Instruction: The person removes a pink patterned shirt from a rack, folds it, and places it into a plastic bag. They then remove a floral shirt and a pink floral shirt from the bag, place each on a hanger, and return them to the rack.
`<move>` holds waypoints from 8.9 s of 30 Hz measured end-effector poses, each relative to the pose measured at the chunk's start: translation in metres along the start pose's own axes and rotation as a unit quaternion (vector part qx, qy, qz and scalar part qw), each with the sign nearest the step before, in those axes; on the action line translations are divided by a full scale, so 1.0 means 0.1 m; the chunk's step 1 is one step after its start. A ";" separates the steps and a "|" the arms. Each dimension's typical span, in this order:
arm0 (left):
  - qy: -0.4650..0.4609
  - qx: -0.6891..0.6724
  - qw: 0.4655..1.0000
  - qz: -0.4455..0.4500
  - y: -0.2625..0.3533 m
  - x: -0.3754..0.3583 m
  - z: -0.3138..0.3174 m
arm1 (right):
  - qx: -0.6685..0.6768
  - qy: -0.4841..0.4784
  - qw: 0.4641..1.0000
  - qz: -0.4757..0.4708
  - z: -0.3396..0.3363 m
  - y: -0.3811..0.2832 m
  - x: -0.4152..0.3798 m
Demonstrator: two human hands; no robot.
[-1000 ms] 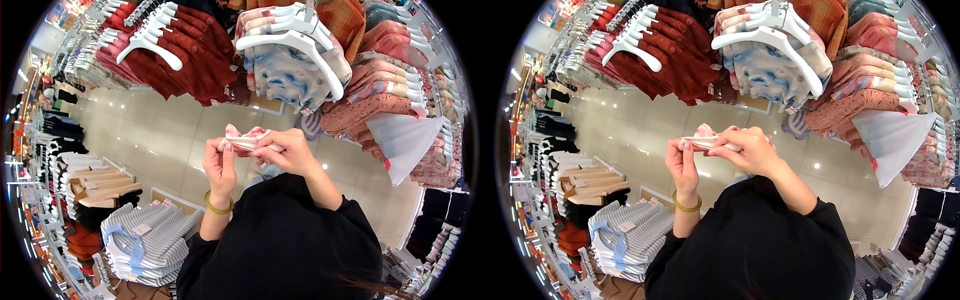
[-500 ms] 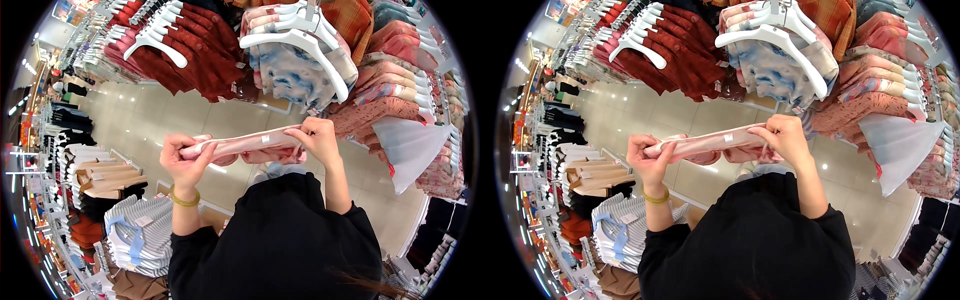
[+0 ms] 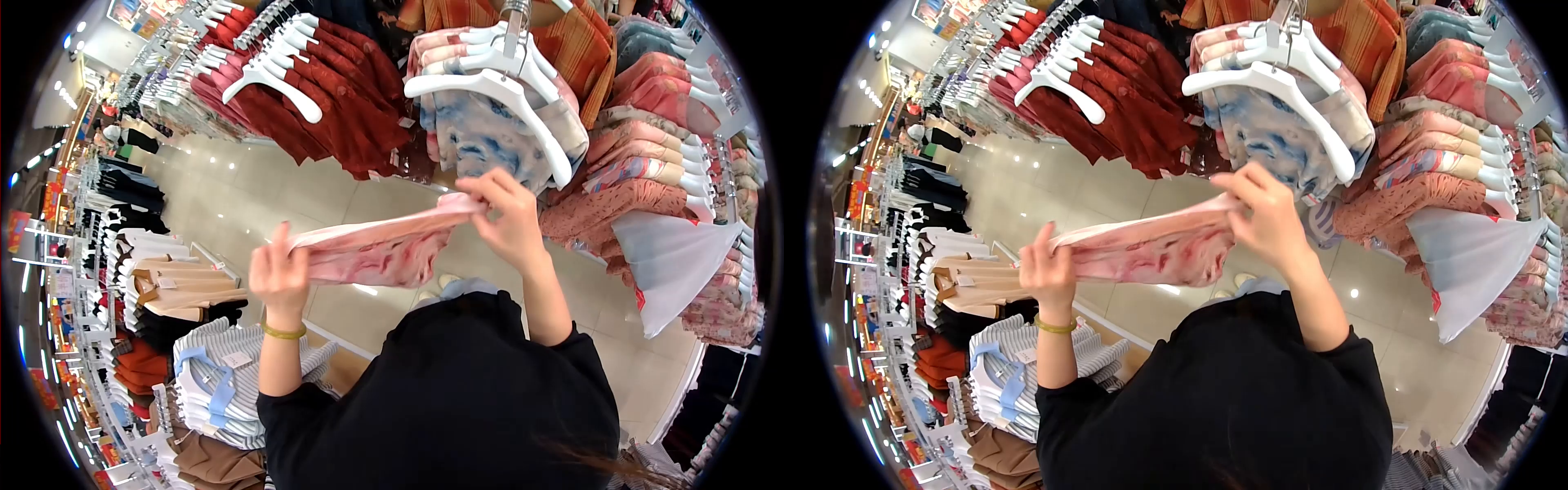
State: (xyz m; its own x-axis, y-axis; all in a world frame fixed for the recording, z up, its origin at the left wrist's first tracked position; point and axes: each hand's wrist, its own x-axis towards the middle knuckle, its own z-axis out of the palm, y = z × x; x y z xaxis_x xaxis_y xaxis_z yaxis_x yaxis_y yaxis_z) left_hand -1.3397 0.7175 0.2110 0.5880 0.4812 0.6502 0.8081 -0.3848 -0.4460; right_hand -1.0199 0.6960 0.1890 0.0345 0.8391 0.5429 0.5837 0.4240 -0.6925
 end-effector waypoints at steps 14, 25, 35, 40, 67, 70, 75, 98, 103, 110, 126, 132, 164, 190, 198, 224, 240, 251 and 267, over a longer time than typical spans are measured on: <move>0.037 -0.098 0.935 -0.339 0.35 -0.67 0.07 | -0.319 0.219 0.920 0.054 -0.25 1.00 0.20; 0.002 -0.181 0.922 -0.342 0.50 -0.99 0.06 | -0.153 0.110 0.955 0.230 -0.18 1.54 0.08; -0.116 -0.106 0.917 -0.368 0.31 -1.15 -0.22 | -0.094 0.102 0.975 0.176 0.14 1.30 0.07; -0.238 -0.114 0.915 -0.306 0.00 -1.10 -0.34 | 0.131 -0.039 0.972 0.193 0.36 1.19 -0.37; -0.212 -0.637 0.710 -0.213 -0.01 0.19 -1.14 | 0.247 -0.244 0.937 -0.027 0.76 -0.06 -0.47; -0.170 -0.366 0.912 -0.069 -0.06 0.25 -1.13 | 0.280 -0.216 0.934 -0.045 0.69 -0.09 -0.42; -0.236 -0.102 0.961 -0.099 -0.09 0.13 -1.02 | 0.324 -0.241 0.909 -0.101 0.58 -0.10 -0.30; -0.181 -0.101 0.930 -0.305 -0.36 -0.46 -1.32 | 0.005 -0.284 0.950 -0.132 0.69 0.12 0.12; -0.181 -0.079 0.917 -0.347 -0.30 -0.66 -1.30 | -0.028 -0.350 0.913 -0.207 0.53 0.00 0.27; -0.156 -0.122 0.909 -0.367 -0.26 -0.80 -1.31 | -0.084 -0.425 0.863 -0.259 0.64 -0.06 0.24; -0.128 -0.093 0.930 -0.331 -0.12 -0.87 -1.11 | 0.067 -0.348 0.868 -0.347 0.59 -0.20 0.32; -0.161 -0.110 0.921 -0.339 0.11 -0.60 -1.04 | 0.144 -0.282 0.894 -0.317 0.83 -0.53 0.16; -0.116 -0.363 0.823 -0.421 0.07 -0.57 0.02 | -0.078 -0.068 0.994 -0.041 -0.25 -0.01 -0.06; -0.029 -0.697 0.500 -0.514 1.25 -0.31 1.29 | -0.147 -0.138 0.973 0.111 -0.47 1.59 0.42; 0.041 -0.735 0.267 -0.622 1.29 -0.29 1.36 | 0.200 -0.183 0.945 0.183 -0.77 1.74 0.00; -0.384 -0.789 0.250 -0.409 2.67 -1.78 1.73 | 0.383 -0.047 0.701 0.600 0.56 1.87 -2.73; -0.540 -0.604 0.329 -0.485 2.38 -3.69 1.60 | 0.316 -0.088 0.752 0.572 1.05 1.33 -3.55; -0.470 -0.595 0.271 -0.594 2.41 -3.70 1.37 | -0.081 -0.187 0.815 0.542 0.93 1.52 -3.97; -0.326 -0.638 0.163 -0.678 2.70 -3.74 0.57 | 0.171 0.065 0.795 0.578 -0.47 1.05 -4.35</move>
State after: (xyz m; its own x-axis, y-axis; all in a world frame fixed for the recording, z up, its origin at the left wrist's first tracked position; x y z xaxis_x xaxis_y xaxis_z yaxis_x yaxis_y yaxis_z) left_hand -1.3391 0.4788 -0.1879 0.1142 0.6267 -0.7708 -0.2101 0.7736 0.5979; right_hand -0.9351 0.3597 -0.0971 0.4837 0.7027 -0.5218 -0.1527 -0.5192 -0.8409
